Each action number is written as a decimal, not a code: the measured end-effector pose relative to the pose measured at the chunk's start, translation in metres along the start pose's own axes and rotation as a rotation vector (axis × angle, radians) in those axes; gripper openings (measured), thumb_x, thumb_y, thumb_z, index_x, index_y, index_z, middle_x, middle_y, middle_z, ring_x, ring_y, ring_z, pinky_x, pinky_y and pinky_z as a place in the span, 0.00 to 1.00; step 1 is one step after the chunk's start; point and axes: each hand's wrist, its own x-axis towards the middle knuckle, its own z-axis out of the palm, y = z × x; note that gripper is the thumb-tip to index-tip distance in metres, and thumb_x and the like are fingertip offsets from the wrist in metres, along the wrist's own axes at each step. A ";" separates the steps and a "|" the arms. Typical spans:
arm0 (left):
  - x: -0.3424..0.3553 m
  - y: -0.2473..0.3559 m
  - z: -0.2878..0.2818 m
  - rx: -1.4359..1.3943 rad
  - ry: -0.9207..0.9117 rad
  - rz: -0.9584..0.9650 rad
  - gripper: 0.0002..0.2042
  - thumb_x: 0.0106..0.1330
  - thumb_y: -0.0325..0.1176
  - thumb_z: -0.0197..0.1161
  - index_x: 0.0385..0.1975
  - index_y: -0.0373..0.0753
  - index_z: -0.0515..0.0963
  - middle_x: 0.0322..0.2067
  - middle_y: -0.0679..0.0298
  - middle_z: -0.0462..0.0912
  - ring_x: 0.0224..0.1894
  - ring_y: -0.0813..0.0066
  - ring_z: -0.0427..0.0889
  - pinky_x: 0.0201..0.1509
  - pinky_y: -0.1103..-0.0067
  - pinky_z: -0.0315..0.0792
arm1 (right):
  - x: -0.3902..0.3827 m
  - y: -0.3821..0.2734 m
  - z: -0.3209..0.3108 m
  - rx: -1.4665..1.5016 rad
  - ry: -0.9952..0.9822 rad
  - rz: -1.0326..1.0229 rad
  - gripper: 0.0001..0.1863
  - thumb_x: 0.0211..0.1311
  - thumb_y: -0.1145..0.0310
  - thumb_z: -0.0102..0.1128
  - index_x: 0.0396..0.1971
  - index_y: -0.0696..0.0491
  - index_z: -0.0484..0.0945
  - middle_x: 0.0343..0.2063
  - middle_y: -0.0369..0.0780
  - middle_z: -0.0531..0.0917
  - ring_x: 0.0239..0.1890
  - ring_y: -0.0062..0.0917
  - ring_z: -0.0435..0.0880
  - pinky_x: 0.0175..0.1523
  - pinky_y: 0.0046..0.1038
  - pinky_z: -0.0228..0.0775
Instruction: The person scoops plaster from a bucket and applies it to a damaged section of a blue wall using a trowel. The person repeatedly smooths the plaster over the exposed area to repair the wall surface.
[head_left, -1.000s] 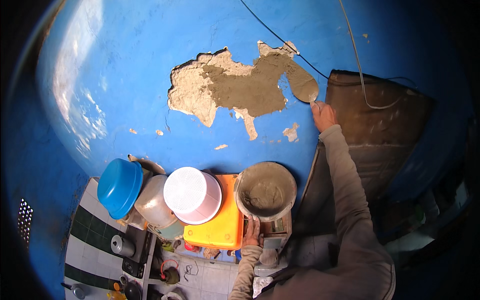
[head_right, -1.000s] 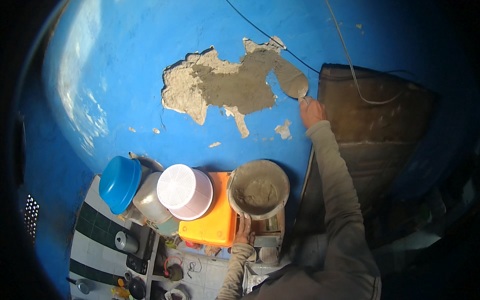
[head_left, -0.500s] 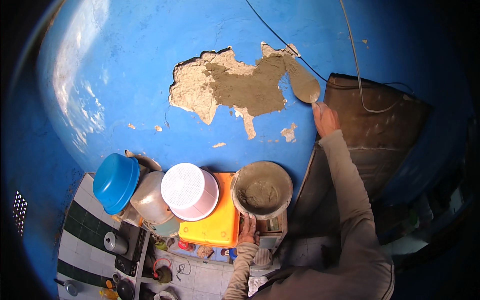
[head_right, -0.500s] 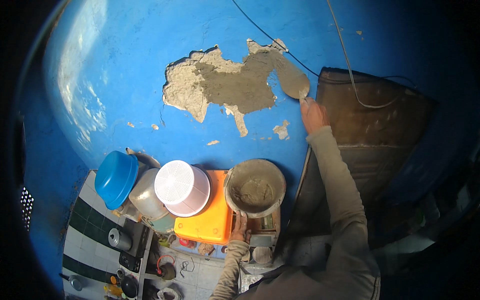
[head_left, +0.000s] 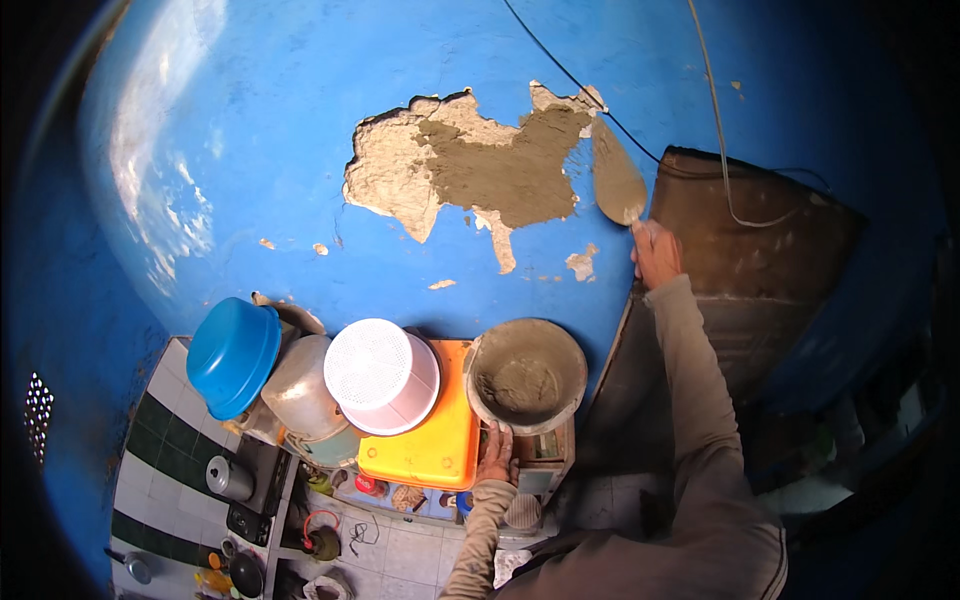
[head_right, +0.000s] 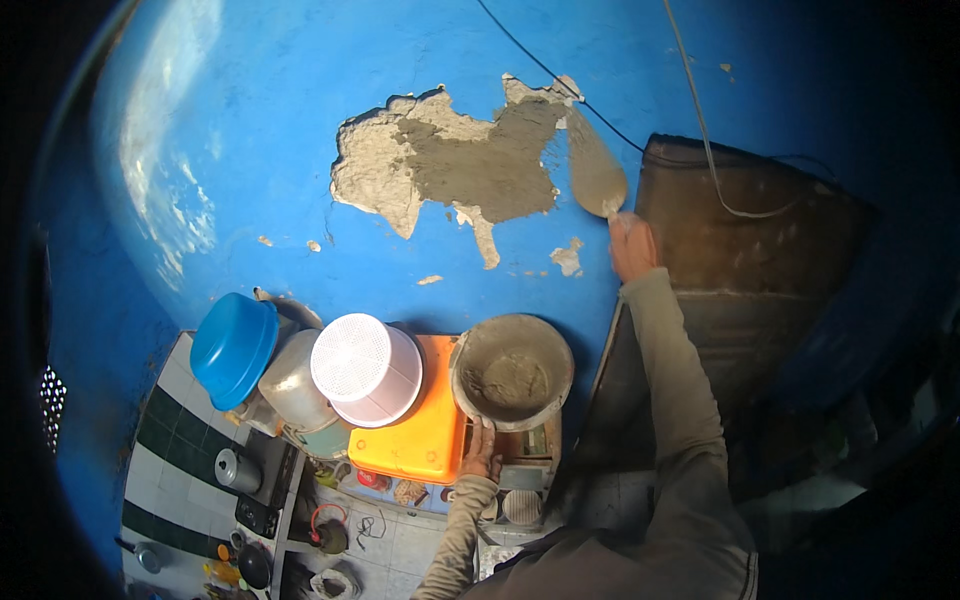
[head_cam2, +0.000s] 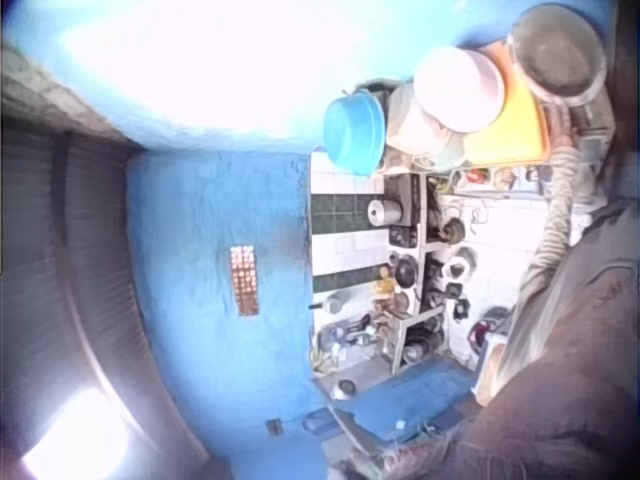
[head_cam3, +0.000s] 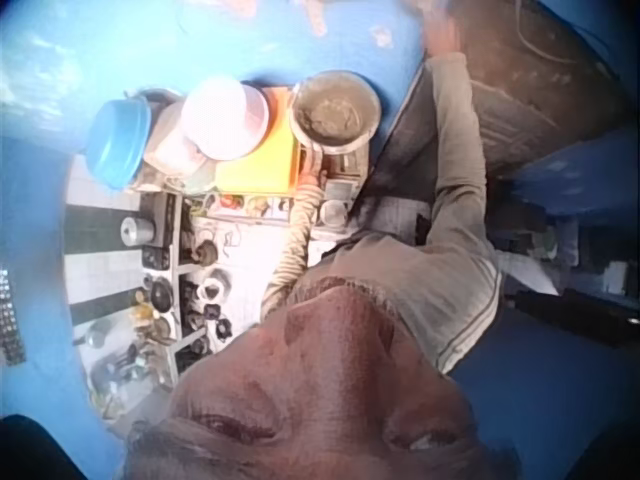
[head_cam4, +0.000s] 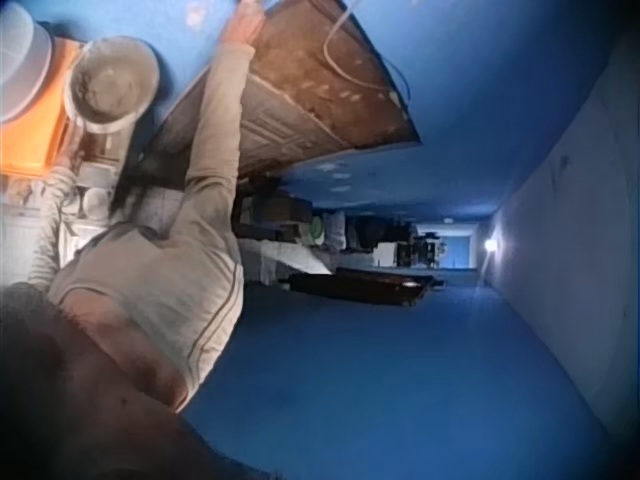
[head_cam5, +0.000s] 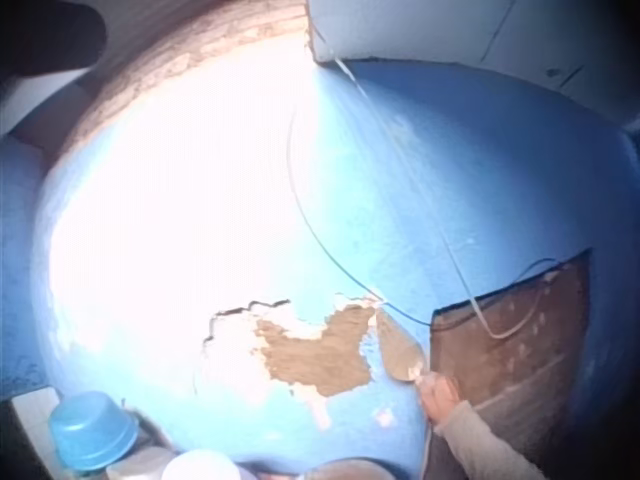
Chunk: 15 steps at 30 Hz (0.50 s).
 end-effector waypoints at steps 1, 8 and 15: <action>-0.001 -0.001 0.000 -0.003 -0.006 -0.003 0.36 0.53 0.23 0.55 0.67 0.45 0.56 0.69 0.54 0.47 0.66 0.50 0.58 0.67 0.70 0.60 | 0.010 0.001 0.001 -0.041 0.002 -0.026 0.20 0.64 0.55 0.46 0.31 0.59 0.76 0.12 0.39 0.74 0.12 0.24 0.73 0.18 0.29 0.65; 0.000 -0.003 -0.001 -0.002 0.007 0.009 0.36 0.53 0.23 0.56 0.67 0.45 0.57 0.69 0.53 0.46 0.66 0.49 0.57 0.67 0.69 0.59 | 0.017 0.011 0.005 0.059 -0.156 0.170 0.22 0.66 0.52 0.45 0.32 0.58 0.75 0.12 0.35 0.72 0.09 0.17 0.67 0.13 0.23 0.56; 0.002 -0.002 0.002 -0.008 -0.003 0.012 0.36 0.53 0.24 0.56 0.67 0.45 0.57 0.69 0.53 0.46 0.66 0.48 0.58 0.67 0.68 0.59 | -0.001 -0.002 -0.007 0.147 -0.107 0.099 0.20 0.65 0.58 0.46 0.35 0.62 0.76 0.13 0.36 0.73 0.09 0.18 0.68 0.13 0.24 0.58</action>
